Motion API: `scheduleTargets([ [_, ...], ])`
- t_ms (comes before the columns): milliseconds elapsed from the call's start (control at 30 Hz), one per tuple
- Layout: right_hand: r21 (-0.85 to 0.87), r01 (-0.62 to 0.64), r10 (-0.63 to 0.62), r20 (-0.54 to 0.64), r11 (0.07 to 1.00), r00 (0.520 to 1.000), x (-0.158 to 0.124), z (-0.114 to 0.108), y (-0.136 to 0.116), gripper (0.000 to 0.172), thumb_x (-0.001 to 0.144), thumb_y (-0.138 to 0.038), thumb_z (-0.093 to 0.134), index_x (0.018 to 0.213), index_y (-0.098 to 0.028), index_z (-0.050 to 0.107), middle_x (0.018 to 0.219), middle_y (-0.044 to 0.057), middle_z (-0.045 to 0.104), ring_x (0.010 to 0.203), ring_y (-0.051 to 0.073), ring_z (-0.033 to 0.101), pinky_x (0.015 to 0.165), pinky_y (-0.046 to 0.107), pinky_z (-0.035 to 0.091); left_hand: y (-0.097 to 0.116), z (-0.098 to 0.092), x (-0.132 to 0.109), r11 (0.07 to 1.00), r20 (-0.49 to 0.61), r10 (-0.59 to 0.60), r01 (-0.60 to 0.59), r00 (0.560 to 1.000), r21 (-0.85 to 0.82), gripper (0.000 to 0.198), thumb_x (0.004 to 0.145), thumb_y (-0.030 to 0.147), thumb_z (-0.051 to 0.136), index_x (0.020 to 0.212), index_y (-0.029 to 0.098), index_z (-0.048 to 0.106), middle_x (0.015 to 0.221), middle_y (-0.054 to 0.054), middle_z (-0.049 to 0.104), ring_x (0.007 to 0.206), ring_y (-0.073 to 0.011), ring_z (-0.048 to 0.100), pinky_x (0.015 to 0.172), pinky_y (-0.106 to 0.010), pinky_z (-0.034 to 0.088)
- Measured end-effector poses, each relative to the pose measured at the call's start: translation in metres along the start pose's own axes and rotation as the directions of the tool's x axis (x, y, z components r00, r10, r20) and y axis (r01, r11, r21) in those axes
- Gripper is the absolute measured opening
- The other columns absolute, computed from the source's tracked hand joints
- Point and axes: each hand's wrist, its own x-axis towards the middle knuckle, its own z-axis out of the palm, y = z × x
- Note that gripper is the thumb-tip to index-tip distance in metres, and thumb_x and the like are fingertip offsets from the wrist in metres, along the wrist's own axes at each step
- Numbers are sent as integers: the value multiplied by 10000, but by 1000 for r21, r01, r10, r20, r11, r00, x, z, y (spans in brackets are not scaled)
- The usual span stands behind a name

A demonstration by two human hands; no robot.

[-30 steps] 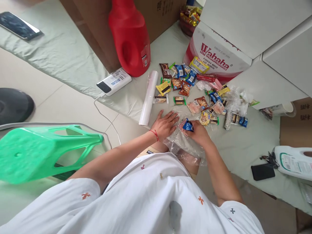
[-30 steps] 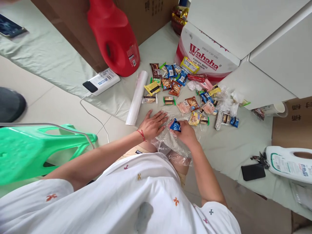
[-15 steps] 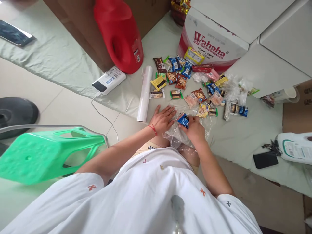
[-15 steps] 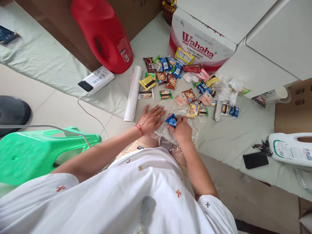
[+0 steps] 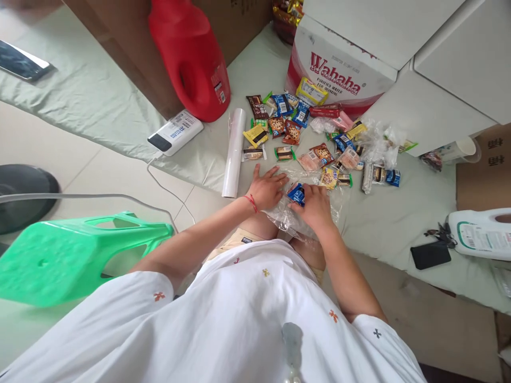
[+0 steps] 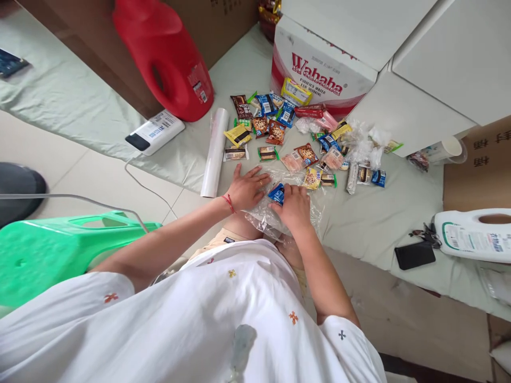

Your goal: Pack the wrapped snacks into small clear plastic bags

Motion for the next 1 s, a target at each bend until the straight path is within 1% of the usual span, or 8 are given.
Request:
scheduleTargets([
  [100, -44, 30, -26, 98, 999, 995, 15, 1, -2, 496, 895, -362, 695, 1327, -130, 615, 1260, 208, 628, 1192, 386, 472, 972, 476, 433, -16, -3, -6, 998, 173, 54, -59, 984, 26, 713, 933, 521, 594, 1600, 327, 431, 1689, -90, 384, 1592, -409, 255, 1192, -816, -73],
  [233, 3, 164, -162, 138, 987, 977, 12, -3, 14, 550, 864, -280, 684, 1386, -128, 602, 1264, 180, 624, 1164, 368, 469, 1018, 467, 411, -27, -9, -13, 992, 295, 101, -118, 950, 40, 973, 831, 650, 688, 1658, 307, 307, 1737, -117, 253, 1620, -426, 144, 1191, -800, -93],
  [367, 64, 228, -235, 166, 972, 958, 1, -11, 22, 557, 857, -258, 680, 1399, -146, 616, 1258, 149, 636, 1136, 348, 480, 1029, 455, 415, -29, -12, -10, 990, 346, 112, -134, 931, 38, 1067, 777, 650, 734, 1671, 314, 259, 1749, -126, 209, 1625, -439, 106, 1174, -816, -90],
  [467, 15, 262, -260, 169, 965, 951, -5, -13, 18, 565, 857, -232, 669, 1413, -155, 607, 1310, 157, 630, 1184, 366, 472, 1020, 477, 414, -30, -13, -8, 988, 360, 126, -151, 924, 40, 1087, 767, 634, 745, 1676, 315, 242, 1753, -133, 188, 1625, -444, 94, 1169, -819, -88],
  [667, 1, 254, -248, 222, 967, 943, -10, -7, 30, 623, 845, -213, 665, 1460, -200, 567, 1415, 152, 589, 1235, 374, 487, 1009, 511, 449, -35, -15, -8, 989, 384, 124, -145, 915, 27, 1115, 745, 531, 787, 1679, 331, 211, 1756, -122, 178, 1628, -428, 102, 1163, -823, -97],
  [833, 158, 316, -329, 62, 935, 942, -35, -14, 55, 694, 916, -369, 677, 1558, -252, 440, 1531, 145, 491, 1384, 363, 437, 1145, 564, 402, -33, -30, -19, 988, 290, 142, -154, 946, 15, 1096, 700, 341, 808, 1662, 346, 283, 1765, -106, 134, 1626, -452, 75, 1209, -796, -3],
  [933, 186, 339, -327, -95, 922, 940, -74, -15, 70, 675, 946, -450, 669, 1556, -280, 436, 1473, 147, 533, 1370, 347, 469, 1154, 567, 415, -25, -37, -43, 975, 178, 212, -220, 961, 24, 1041, 695, 165, 736, 1636, 385, 351, 1760, -51, 188, 1632, -438, 48, 1250, -749, -24],
  [1000, 153, 347, -327, -139, 925, 935, -104, -7, 78, 719, 916, -499, 711, 1546, -271, 452, 1418, 160, 569, 1346, 362, 490, 1151, 592, 421, -18, -33, -63, 950, 152, 304, -311, 940, 24, 982, 727, 128, 701, 1610, 427, 392, 1741, -19, 262, 1638, -398, 77, 1275, -709, -41],
])
